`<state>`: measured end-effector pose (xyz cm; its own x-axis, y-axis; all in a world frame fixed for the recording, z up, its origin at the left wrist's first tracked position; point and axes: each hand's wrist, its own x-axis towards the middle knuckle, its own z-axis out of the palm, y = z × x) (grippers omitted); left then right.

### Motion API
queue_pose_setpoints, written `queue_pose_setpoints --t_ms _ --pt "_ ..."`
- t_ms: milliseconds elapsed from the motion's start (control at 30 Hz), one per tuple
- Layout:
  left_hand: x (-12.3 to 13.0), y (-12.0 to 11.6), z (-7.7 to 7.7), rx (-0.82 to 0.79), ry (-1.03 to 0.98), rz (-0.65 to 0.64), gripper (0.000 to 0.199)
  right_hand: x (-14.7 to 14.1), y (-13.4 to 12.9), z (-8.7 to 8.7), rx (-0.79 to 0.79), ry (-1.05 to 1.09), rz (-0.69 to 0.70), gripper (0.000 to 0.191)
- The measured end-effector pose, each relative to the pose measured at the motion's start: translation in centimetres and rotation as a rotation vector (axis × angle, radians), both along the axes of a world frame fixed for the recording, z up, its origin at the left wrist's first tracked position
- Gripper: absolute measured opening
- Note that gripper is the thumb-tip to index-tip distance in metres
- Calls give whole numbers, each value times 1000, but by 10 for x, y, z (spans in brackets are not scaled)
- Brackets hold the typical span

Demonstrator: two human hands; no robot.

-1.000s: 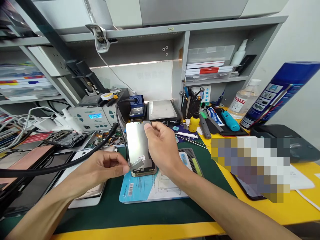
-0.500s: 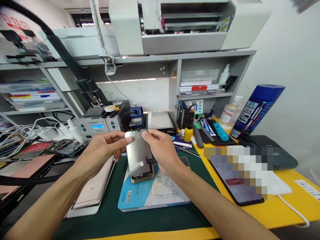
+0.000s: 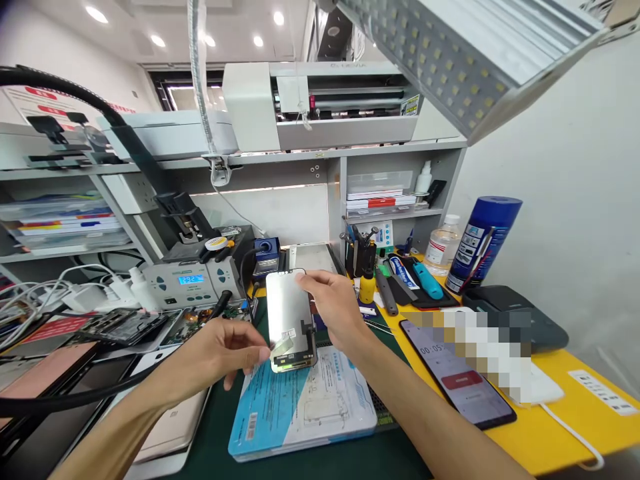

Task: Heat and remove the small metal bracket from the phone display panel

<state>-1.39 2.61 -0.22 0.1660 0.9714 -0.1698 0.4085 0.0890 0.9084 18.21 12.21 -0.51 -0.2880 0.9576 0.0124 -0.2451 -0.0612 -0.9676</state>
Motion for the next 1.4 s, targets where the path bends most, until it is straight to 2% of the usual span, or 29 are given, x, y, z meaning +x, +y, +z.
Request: queue_pose_setpoints --t_ms 233,400,467,567,700,800,900,967,1167,1300,1400 --pt "0 7 -3 20 16 27 33 2 3 3 -8 41 -35 35" --pt "-5 14 -6 39 -241 105 39 16 22 10 12 143 -224 33" --pt "-4 18 -3 40 -278 119 40 25 32 13 32 185 -314 31" --pt "6 26 6 58 -179 83 47 34 40 14 57 192 -356 31" --pt "27 44 11 141 3 110 57 35 42 10 121 111 -298 37" --pt "35 57 4 170 98 131 39 37 46 7 188 68 -321 37" --pt "35 69 -4 213 236 164 25 44 53 8 279 47 -430 37" --pt "35 78 -5 221 328 134 21 50 57 10 348 40 -531 37" --pt "54 119 -12 314 588 -103 6 68 57 23 525 34 -817 37" --pt "65 149 -21 337 682 -239 13 77 60 27 554 33 -880 35" --pt "76 164 -21 352 727 -302 17 83 64 27 549 44 -902 36"
